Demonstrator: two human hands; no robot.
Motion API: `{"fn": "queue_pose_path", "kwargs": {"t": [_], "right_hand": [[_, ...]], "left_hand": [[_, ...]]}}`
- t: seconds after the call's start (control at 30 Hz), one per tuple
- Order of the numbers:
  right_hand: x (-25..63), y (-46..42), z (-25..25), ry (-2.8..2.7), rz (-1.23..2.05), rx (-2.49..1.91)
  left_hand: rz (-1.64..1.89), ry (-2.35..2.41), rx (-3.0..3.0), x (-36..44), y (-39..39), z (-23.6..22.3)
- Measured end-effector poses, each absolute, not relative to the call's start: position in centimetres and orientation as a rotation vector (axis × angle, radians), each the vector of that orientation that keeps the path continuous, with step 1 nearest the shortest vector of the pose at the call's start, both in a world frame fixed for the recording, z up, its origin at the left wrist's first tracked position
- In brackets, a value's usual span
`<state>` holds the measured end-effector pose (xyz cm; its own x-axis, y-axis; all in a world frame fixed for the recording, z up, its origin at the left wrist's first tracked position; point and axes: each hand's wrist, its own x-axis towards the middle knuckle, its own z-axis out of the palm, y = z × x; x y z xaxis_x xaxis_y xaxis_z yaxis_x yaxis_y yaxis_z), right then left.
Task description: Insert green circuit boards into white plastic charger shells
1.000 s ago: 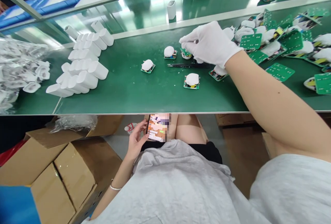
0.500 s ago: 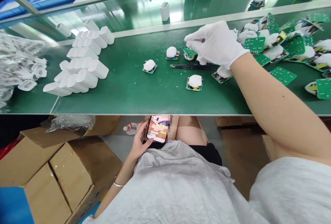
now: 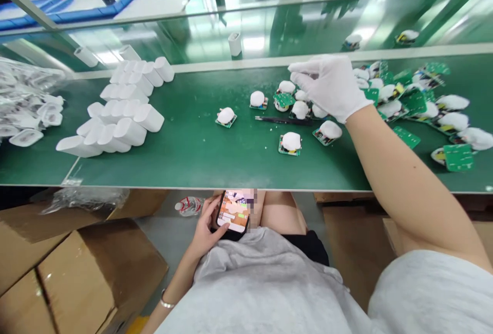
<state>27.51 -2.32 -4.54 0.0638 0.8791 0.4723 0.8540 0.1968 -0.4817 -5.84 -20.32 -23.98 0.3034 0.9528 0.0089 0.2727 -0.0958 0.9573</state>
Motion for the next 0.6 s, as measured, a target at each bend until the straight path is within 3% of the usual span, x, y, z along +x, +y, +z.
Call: {"fn": "queue_pose_path", "kwargs": {"t": [0.13,0.3,0.6], "right_hand": [[29.3,0.2,-3.9,-1.590,-0.139,-1.730],[30.1,7.0,-1.9,-1.628,0.005,-1.926],[16.1,21.7,-1.5,-2.123,0.287,-1.836]], "left_hand": [[0.846,1.155,1.551,-6.1,-20.2,-23.9],[0.789,1.191,1.453,-6.6,-20.3,-25.8],[0.733,1.309,1.366,-7.1,-20.6,-31.2]]}}
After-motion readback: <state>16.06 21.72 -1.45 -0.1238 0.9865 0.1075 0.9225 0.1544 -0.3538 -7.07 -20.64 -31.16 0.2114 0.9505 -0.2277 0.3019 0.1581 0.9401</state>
